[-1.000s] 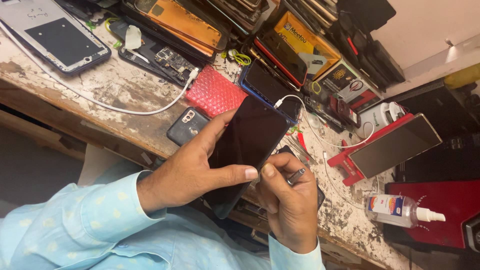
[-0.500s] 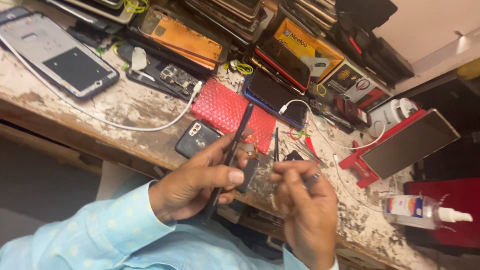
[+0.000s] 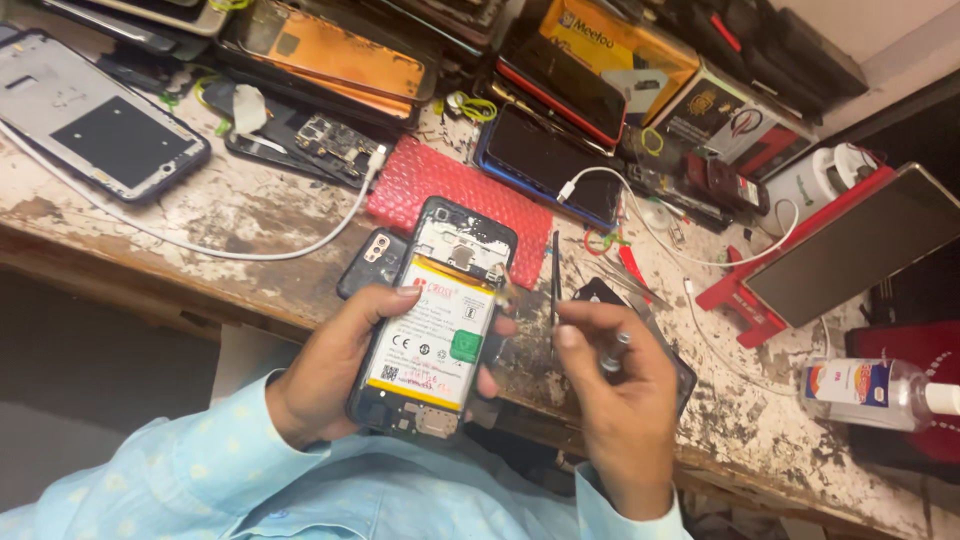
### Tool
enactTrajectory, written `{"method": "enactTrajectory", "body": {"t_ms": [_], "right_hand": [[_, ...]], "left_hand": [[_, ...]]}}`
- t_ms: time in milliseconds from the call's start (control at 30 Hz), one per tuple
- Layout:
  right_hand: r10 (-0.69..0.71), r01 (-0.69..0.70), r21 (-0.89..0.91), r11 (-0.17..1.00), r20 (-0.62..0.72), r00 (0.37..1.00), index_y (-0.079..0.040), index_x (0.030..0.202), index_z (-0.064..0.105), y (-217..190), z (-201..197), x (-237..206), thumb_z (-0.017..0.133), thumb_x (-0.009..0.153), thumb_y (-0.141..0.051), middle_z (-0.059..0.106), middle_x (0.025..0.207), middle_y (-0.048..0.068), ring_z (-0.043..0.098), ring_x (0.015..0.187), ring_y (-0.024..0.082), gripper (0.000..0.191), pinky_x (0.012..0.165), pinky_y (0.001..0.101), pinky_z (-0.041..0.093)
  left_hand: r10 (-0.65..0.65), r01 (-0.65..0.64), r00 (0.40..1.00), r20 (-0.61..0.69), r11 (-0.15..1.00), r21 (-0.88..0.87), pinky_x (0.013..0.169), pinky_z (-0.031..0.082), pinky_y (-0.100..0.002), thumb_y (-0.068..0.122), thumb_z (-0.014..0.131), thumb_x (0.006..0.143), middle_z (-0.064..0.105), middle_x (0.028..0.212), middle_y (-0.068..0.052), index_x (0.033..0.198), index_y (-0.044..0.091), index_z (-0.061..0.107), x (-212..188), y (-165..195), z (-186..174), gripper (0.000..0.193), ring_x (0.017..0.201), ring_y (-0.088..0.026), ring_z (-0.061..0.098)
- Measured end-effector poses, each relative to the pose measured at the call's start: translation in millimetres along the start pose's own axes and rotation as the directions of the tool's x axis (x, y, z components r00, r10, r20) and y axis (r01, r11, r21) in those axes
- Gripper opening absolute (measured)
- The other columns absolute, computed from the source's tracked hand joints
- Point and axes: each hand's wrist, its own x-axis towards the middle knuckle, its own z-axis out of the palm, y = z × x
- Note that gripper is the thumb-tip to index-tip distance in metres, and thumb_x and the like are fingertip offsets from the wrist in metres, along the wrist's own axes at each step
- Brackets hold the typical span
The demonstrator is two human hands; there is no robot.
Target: The person disassembles a smartphone using a screwdriver and tweezers, removes the back cover, and manipulates internal components including the battery and camera module. The person then reassembles the device and briefly interacts with a nearby computer.
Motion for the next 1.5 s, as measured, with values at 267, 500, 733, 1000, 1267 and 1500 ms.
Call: {"method": "enactTrajectory", "body": {"t_ms": [267, 500, 733, 1000, 1267, 1500], "right_hand": [[-0.253, 0.26, -0.053, 0.964, 0.115, 0.961, -0.005, 0.124, 0.069, -6.5, 13.2, 12.4, 0.076, 0.089, -0.001, 0.066, 0.093, -0.002, 0.052, 0.076, 0.005, 0.036, 0.068, 0.0203, 0.044], [-0.435, 0.483, -0.159, 0.861, 0.261, 0.862, -0.006, 0.12, 0.071, -24.3, 19.9, 15.1, 0.088, 0.078, -0.009, 0.066, 0.091, 0.002, 0.06, 0.079, 0.008, 0.045, 0.067, 0.0211, 0.049], [-0.451, 0.486, -0.235, 0.842, 0.19, 0.872, -0.005, 0.106, 0.076, -25.2, 36.3, 16.0, 0.087, 0.085, -0.007, 0.066, 0.091, 0.004, 0.064, 0.078, 0.009, 0.024, 0.065, 0.0239, 0.051], [-0.329, 0.345, -0.211, 0.914, 0.109, 0.938, -0.002, 0.107, 0.074, -15.7, 36.6, 16.3, 0.079, 0.092, -0.007, 0.06, 0.084, 0.003, 0.054, 0.071, 0.01, 0.016, 0.063, 0.0236, 0.042], [-0.253, 0.265, 0.194, 0.945, -0.081, 0.964, -0.001, 0.1, 0.061, -3.8, -2.9, 31.2, 0.042, 0.116, -0.034, 0.068, 0.104, 0.01, 0.062, 0.09, 0.014, 0.042, 0.081, 0.0255, 0.05], [0.062, -0.057, 0.534, 0.844, 0.01, 0.998, 0.002, 0.12, 0.055, 15.2, 1.3, 49.2, 0.047, 0.118, -0.024, 0.066, 0.103, 0.019, 0.06, 0.073, 0.017, 0.027, 0.064, 0.0301, 0.051]], "left_hand": [[0.089, -0.034, 0.985, -0.151, 0.942, 0.334, 0.077, 0.061, -0.039, 0.017, 0.056, 0.101, 0.07, 0.119, -0.021, 0.139, -0.008, 0.057, 1.7, -8.6, -14.2, 0.045, 0.094, -0.025, 0.073], [0.222, -0.104, 0.968, -0.115, 0.776, 0.622, 0.09, 0.06, -0.03, 0.013, 0.063, 0.096, 0.073, 0.119, -0.009, 0.134, 0.001, 0.058, -0.8, -17.6, -16.4, 0.04, 0.104, -0.011, 0.07], [0.209, -0.078, 0.971, -0.112, 0.73, 0.679, 0.085, 0.061, -0.03, 0.013, 0.065, 0.095, 0.073, 0.111, -0.007, 0.133, 0.003, 0.06, -3.8, -12.7, -9.3, 0.04, 0.099, -0.011, 0.07], [0.223, -0.057, 0.959, -0.173, 0.756, 0.652, 0.081, 0.062, -0.03, 0.015, 0.065, 0.095, 0.076, 0.108, -0.007, 0.127, 0.001, 0.064, -5.7, -11.9, -13.1, 0.036, 0.095, -0.011, 0.072], [0.435, -0.124, 0.868, -0.24, 0.658, 0.743, 0.078, 0.062, -0.03, 0.012, 0.066, 0.094, 0.078, 0.107, -0.008, 0.126, 0.001, 0.065, -11.1, 22.6, -26.4, 0.033, 0.09, -0.013, 0.073], [0.548, -0.261, 0.817, -0.176, 0.626, 0.735, 0.093, 0.058, -0.031, 0.001, 0.064, 0.093, 0.071, 0.126, -0.012, 0.153, 0.001, 0.043, -8.7, 48.7, -35.1, 0.063, 0.109, -0.014, 0.069]]}}
